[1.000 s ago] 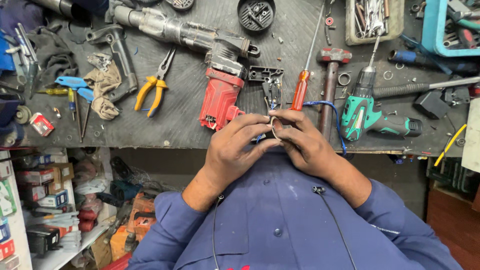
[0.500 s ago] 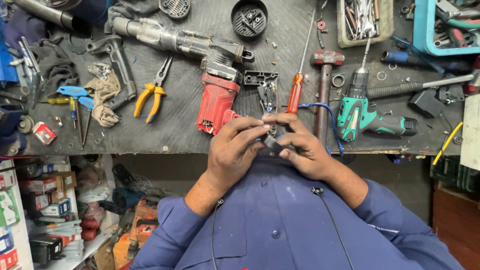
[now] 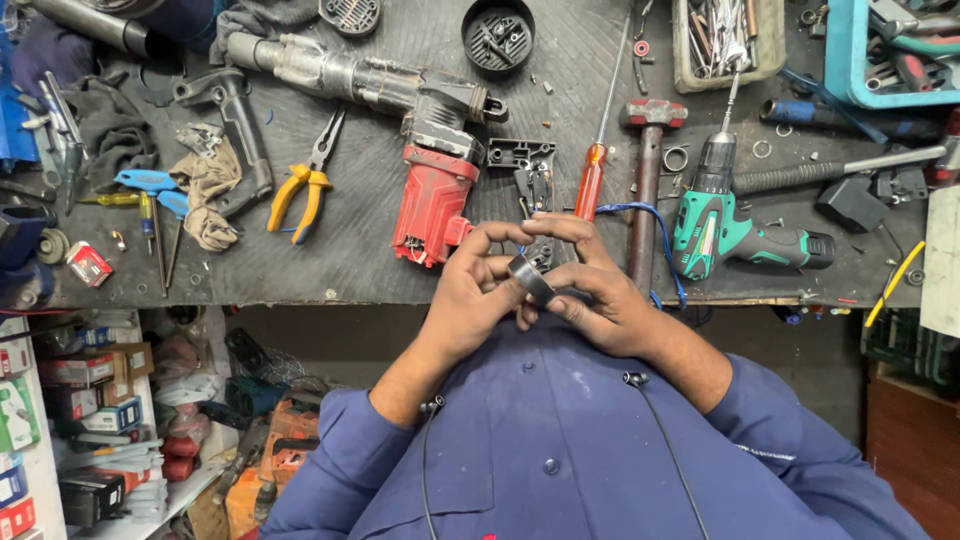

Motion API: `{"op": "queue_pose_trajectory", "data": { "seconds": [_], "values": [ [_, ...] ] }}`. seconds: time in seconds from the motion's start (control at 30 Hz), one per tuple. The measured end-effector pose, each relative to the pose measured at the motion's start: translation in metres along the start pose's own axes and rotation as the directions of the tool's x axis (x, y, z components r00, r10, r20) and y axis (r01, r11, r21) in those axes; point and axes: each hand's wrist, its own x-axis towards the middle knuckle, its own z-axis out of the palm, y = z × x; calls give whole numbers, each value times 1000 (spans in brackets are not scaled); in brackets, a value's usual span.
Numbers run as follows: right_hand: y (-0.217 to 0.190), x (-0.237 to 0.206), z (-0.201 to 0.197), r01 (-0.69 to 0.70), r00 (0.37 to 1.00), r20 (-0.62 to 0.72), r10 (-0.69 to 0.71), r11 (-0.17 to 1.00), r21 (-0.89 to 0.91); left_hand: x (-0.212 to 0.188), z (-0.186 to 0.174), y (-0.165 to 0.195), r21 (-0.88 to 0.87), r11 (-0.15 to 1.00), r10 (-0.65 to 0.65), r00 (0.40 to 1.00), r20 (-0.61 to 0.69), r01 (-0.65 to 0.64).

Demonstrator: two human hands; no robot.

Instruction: The person strips insulation from blue wires using pliers, twists the exposed ends, and secures them into a terminal block using a screwdriver. The person then wraps the connection with electrical tape.

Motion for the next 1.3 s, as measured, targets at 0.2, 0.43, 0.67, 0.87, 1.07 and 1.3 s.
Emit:
{"op": "queue_pose_trajectory", "data": {
  "seconds": [0.2,0.43,0.67,0.87,1.07,1.3],
  "values": [
    [-3,-1,0,-28,999,-23,26,998,-54,-3,10,4,483,862,221,971,-88,-152],
    [-4,0,0,-98,991,-91,96,995,-19,-10,17,22,816,458,547,835,55,-353],
    [-3,-1,3,-81,989,-124,76,996,-35,-11,22,24,870,285,624,767,152,-403],
    [-11,5,5,-63,986,-163,24,970,-234,-11,24,21,891,277,617,778,122,-360],
    [-29,9,6,-70,982,-190,-4,922,-381,-11,23,16,864,381,588,807,49,-330],
    [-33,9,9,-38,972,-227,-55,923,-384,-10,21,12,792,515,562,827,-24,-327]
  ]
}}
